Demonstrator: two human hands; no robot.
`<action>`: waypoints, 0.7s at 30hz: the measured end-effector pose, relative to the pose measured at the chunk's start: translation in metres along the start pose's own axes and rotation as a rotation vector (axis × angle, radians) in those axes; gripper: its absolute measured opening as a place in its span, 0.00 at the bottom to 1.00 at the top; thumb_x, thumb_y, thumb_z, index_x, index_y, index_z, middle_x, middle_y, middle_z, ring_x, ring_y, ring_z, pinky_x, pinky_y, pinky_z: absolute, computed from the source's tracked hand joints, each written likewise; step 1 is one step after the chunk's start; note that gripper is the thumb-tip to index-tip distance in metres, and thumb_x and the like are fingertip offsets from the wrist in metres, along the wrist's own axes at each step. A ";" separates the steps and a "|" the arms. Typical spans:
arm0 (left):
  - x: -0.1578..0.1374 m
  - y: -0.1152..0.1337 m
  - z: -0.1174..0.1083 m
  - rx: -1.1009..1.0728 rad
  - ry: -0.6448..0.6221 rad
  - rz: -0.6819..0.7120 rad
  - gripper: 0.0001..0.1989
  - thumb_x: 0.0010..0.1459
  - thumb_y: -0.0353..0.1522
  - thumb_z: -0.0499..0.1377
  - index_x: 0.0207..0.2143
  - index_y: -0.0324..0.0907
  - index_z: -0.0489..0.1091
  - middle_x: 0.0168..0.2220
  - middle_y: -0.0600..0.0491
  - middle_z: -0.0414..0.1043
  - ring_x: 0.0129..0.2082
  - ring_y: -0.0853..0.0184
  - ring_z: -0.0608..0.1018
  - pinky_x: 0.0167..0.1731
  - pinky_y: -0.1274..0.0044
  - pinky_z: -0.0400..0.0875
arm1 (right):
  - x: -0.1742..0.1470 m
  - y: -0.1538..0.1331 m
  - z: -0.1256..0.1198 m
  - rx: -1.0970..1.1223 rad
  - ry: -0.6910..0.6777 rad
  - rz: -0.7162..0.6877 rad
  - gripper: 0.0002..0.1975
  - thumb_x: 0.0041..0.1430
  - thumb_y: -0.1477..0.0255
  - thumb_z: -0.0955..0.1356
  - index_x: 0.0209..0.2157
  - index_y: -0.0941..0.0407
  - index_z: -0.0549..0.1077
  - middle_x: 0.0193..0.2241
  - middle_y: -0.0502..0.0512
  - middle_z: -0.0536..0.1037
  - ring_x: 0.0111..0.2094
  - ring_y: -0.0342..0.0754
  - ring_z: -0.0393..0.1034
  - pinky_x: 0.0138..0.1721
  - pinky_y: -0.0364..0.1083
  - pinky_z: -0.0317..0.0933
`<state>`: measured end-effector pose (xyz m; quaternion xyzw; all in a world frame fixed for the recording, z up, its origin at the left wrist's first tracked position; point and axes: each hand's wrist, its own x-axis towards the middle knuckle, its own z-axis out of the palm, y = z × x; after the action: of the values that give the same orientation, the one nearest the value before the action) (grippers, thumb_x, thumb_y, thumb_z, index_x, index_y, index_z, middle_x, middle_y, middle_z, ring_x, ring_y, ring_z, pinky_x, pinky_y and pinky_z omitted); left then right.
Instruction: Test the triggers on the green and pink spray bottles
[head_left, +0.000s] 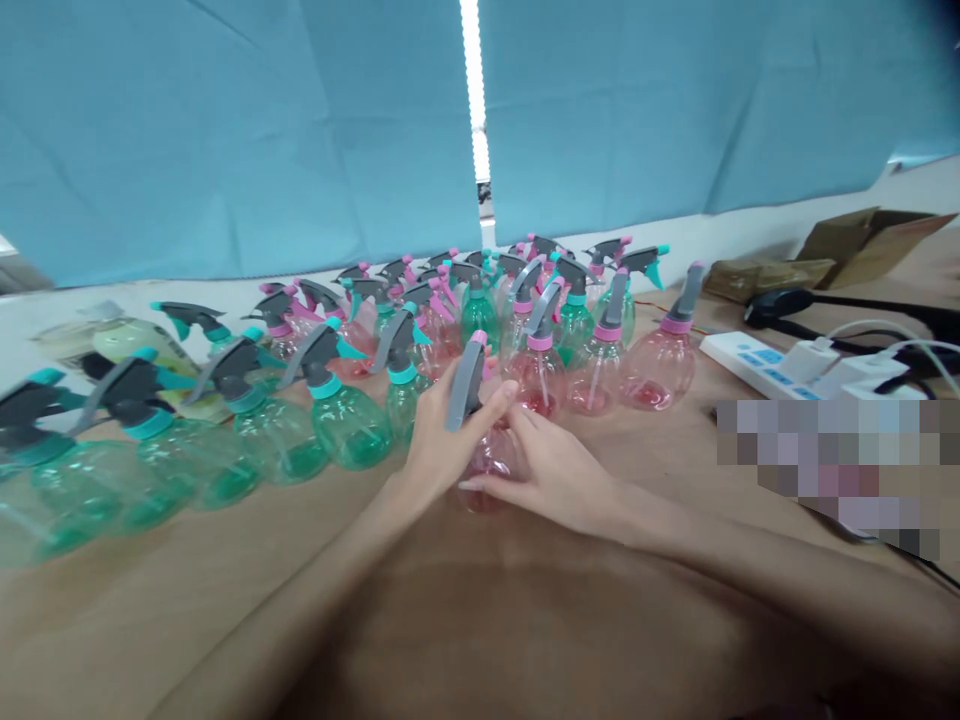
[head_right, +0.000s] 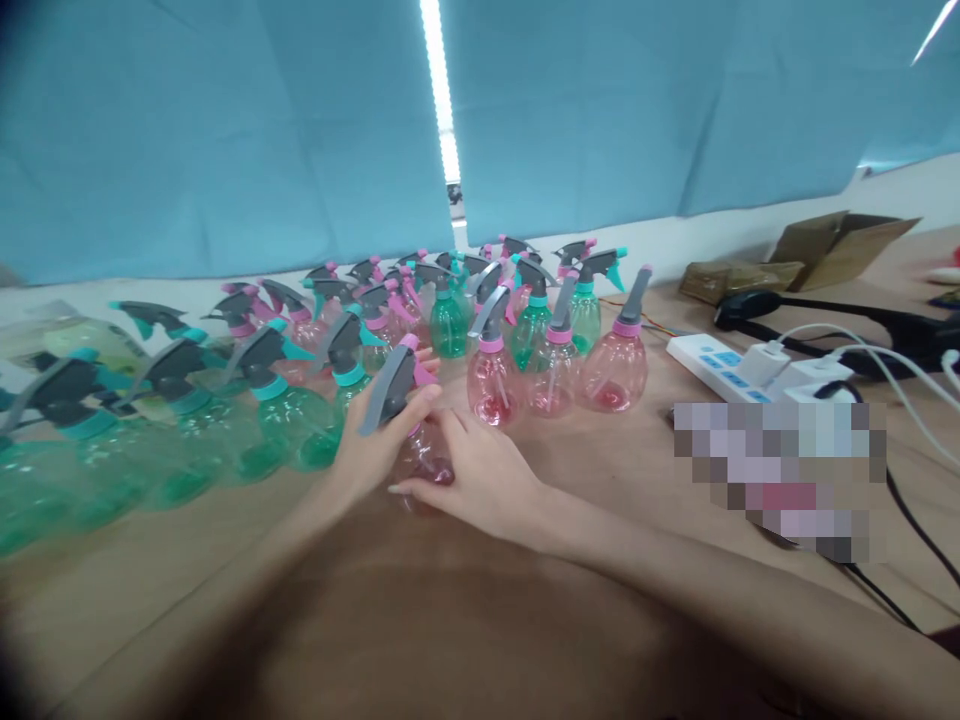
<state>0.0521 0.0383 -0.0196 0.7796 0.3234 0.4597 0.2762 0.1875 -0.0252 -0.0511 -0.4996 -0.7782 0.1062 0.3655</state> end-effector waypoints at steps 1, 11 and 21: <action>0.001 0.000 -0.002 0.013 -0.010 -0.010 0.22 0.59 0.42 0.61 0.54 0.45 0.67 0.47 0.49 0.76 0.45 0.61 0.78 0.48 0.67 0.71 | 0.001 0.001 -0.001 -0.014 -0.006 0.000 0.32 0.57 0.56 0.70 0.56 0.60 0.62 0.49 0.65 0.74 0.52 0.61 0.69 0.49 0.58 0.66; -0.052 -0.014 -0.036 0.147 -0.093 -0.105 0.25 0.61 0.40 0.58 0.58 0.45 0.57 0.59 0.45 0.66 0.59 0.58 0.69 0.58 0.60 0.63 | 0.029 0.008 -0.004 -0.333 0.059 0.121 0.22 0.57 0.66 0.70 0.50 0.60 0.67 0.49 0.65 0.73 0.51 0.60 0.67 0.44 0.56 0.66; -0.107 -0.033 -0.055 0.412 -0.248 -0.145 0.13 0.63 0.35 0.53 0.51 0.48 0.62 0.52 0.50 0.72 0.52 0.59 0.74 0.52 0.60 0.69 | 0.056 0.005 -0.005 -0.471 0.060 0.234 0.22 0.55 0.62 0.72 0.47 0.59 0.68 0.43 0.64 0.77 0.46 0.61 0.71 0.35 0.51 0.66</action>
<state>-0.0449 -0.0144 -0.0776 0.8446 0.4289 0.2641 0.1813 0.1812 0.0238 -0.0242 -0.6604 -0.7071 -0.0510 0.2475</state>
